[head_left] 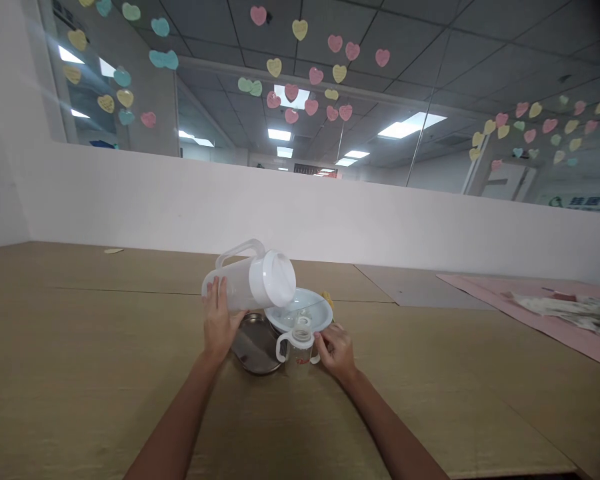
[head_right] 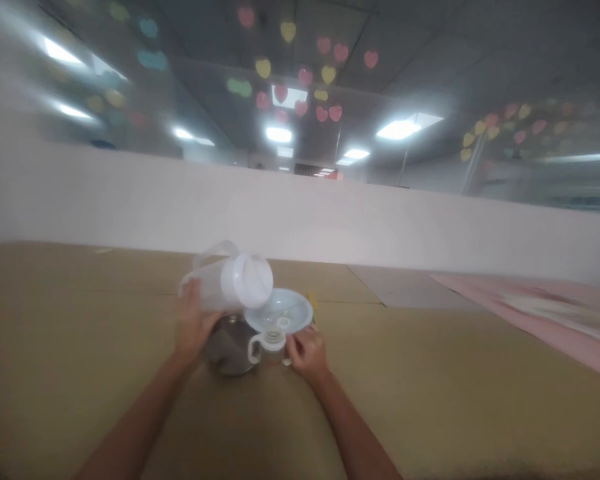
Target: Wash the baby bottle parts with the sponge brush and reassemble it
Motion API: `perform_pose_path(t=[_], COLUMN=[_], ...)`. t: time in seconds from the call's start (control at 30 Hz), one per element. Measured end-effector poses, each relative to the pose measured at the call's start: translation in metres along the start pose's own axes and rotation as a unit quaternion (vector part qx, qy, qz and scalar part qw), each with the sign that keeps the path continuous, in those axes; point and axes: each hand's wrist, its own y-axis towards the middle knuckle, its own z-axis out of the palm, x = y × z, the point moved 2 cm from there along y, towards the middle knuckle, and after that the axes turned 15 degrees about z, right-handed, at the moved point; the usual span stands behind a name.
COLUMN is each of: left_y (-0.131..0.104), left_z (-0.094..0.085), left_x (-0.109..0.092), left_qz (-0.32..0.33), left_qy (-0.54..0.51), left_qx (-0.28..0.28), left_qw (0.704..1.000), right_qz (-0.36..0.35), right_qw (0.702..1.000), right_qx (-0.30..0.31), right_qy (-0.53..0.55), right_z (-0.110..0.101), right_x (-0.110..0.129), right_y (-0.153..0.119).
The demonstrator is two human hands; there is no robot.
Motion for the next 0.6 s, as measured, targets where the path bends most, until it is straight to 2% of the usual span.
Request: perform_pose_path(t=[0.1,0.27,0.43,0.6], left_y=[0.0011,-0.0002,-0.0005,0.0016], left_z=[-0.0005,-0.0009,-0.0032,-0.0070], left_x=[0.0007,-0.0004,-0.0050,-0.0082], left_qz=[0.018,0.065,0.097,0.082], left_qy=[-0.051,-0.127,-0.137,-0.130], left_qx=[-0.002,0.057,0.048,0.034], left_qw=[0.999,0.988,0.985,0.988], right_qz=[-0.004,-0.005,-0.007,-0.012], right_qw=[1.000,1.000,1.000,1.000], right_qx=[-0.002,-0.006,-0.013,-0.012], right_qy=[0.006,0.005,-0.001,0.002], right_z=[-0.0006,-0.0024,-0.0031,-0.0024], right_x=[0.0011,0.0040,0.0051,0.0038], right_y=[0.0002,0.0009,0.0017,0.0016])
